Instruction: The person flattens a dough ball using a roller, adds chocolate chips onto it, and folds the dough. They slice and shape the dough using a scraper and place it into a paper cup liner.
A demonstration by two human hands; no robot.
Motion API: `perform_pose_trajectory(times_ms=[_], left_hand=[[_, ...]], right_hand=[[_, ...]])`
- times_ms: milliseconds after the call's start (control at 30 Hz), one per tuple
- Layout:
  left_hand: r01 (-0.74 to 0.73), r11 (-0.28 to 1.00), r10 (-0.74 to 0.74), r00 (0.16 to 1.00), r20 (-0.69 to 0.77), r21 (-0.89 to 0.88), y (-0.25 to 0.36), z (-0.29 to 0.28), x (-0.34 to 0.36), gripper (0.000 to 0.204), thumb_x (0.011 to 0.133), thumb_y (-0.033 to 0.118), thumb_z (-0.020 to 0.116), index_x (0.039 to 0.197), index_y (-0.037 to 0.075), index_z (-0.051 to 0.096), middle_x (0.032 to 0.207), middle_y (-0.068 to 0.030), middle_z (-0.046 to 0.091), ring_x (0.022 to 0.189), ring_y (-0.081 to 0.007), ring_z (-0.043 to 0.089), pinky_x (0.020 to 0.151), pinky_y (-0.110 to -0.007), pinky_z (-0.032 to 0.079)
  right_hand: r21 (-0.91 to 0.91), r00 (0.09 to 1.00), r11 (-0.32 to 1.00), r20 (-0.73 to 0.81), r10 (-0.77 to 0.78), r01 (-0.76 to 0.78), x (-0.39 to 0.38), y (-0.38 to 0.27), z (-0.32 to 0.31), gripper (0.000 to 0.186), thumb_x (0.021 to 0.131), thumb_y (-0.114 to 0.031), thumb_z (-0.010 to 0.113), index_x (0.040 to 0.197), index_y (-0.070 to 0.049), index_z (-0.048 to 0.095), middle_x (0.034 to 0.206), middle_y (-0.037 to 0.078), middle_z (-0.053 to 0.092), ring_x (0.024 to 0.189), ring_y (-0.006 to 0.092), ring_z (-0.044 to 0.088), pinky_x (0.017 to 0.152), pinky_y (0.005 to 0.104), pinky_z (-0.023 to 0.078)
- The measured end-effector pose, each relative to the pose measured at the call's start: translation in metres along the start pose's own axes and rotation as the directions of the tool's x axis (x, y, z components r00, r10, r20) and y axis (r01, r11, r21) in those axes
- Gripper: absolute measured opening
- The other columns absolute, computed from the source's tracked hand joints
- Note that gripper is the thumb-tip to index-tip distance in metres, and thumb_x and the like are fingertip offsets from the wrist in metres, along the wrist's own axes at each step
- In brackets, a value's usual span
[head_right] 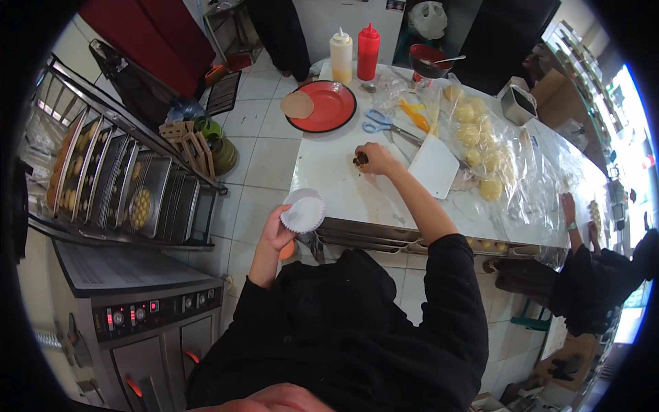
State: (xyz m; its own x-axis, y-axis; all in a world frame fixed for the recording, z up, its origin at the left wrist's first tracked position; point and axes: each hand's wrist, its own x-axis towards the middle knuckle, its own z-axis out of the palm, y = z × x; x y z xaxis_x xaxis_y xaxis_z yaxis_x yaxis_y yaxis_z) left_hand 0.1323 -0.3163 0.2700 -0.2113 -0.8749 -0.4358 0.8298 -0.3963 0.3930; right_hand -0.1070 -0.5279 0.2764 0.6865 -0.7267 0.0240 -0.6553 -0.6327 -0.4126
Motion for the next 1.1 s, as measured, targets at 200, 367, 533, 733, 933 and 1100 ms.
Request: perform_pose_trajectory(times_ms=[200, 367, 533, 733, 933, 1100], left_hand=[[-0.009, 0.991, 0.022, 0.995, -0.093, 0.132, -0.004, 0.015, 0.024, 0.04, 0.078, 0.022, 0.049, 0.111, 0.0, 0.044, 0.106, -0.0126, 0.053, 0.096, -0.0254, 0.053, 0.083, -0.04, 0.044], [-0.076, 0.972, 0.108, 0.985, -0.136, 0.222, -0.014, 0.016, 0.063, 0.041, 0.079, 0.021, 0.047, 0.114, 0.002, 0.041, 0.109, -0.0138, 0.051, 0.1, -0.0277, 0.051, 0.085, -0.044, 0.042], [-0.089, 0.961, 0.122, 0.986, -0.112, 0.262, -0.026, 0.026, 0.079, 0.036, 0.079, 0.022, 0.045, 0.112, 0.006, 0.041, 0.107, -0.0119, 0.05, 0.099, -0.026, 0.051, 0.08, -0.044, 0.045], [-0.108, 0.976, 0.118, 0.992, -0.044, 0.188, -0.033, 0.032, 0.082, 0.034, 0.081, 0.026, 0.044, 0.111, 0.01, 0.042, 0.105, -0.0084, 0.051, 0.096, -0.0224, 0.053, 0.078, -0.041, 0.047], [-0.153, 0.967, 0.162, 0.986, -0.031, 0.202, -0.04, 0.043, 0.075, 0.033, 0.083, 0.027, 0.042, 0.108, 0.005, 0.046, 0.103, -0.0077, 0.054, 0.095, -0.0199, 0.054, 0.082, -0.038, 0.045], [-0.166, 0.965, 0.179, 0.983, -0.044, 0.204, -0.046, 0.049, 0.068, 0.033, 0.082, 0.026, 0.044, 0.107, 0.004, 0.046, 0.101, -0.0081, 0.054, 0.093, -0.0196, 0.055, 0.082, -0.037, 0.045]], right_hand=[[0.342, 0.995, 0.938, 0.101, 0.018, -0.051, -0.004, 0.015, -0.029, 0.026, 0.058, -0.015, 0.066, 0.082, -0.006, 0.058, 0.068, 0.003, 0.056, 0.06, 0.0112, 0.054, 0.056, 0.0247, 0.044], [0.729, 0.985, 0.671, 0.173, 0.01, -0.135, -0.014, 0.001, -0.043, 0.028, 0.063, -0.008, 0.062, 0.089, -0.004, 0.055, 0.08, 0.002, 0.055, 0.065, 0.0085, 0.053, 0.058, 0.0224, 0.044], [0.577, 0.971, 0.81, 0.122, -0.205, 0.099, -0.031, -0.064, -0.047, 0.032, 0.06, -0.007, 0.064, 0.091, -0.004, 0.055, 0.083, 0.004, 0.056, 0.072, 0.0116, 0.055, 0.062, 0.0248, 0.046], [0.372, 0.985, 0.912, -0.095, -0.145, 0.171, -0.051, -0.106, -0.016, 0.039, 0.055, -0.008, 0.065, 0.093, -0.003, 0.054, 0.086, 0.015, 0.056, 0.083, 0.0312, 0.056, 0.072, 0.0358, 0.046], [0.343, 0.983, 0.923, -0.116, -0.144, 0.176, -0.065, -0.096, -0.003, 0.053, 0.058, -0.01, 0.068, 0.107, -0.002, 0.049, 0.096, 0.016, 0.055, 0.088, 0.0315, 0.054, 0.078, 0.0358, 0.044], [0.367, 0.983, 0.913, -0.111, -0.149, 0.18, -0.075, -0.098, -0.01, 0.049, 0.059, 0.0, 0.061, 0.107, -0.002, 0.05, 0.1, 0.015, 0.054, 0.09, 0.0308, 0.054, 0.08, 0.0351, 0.044]])
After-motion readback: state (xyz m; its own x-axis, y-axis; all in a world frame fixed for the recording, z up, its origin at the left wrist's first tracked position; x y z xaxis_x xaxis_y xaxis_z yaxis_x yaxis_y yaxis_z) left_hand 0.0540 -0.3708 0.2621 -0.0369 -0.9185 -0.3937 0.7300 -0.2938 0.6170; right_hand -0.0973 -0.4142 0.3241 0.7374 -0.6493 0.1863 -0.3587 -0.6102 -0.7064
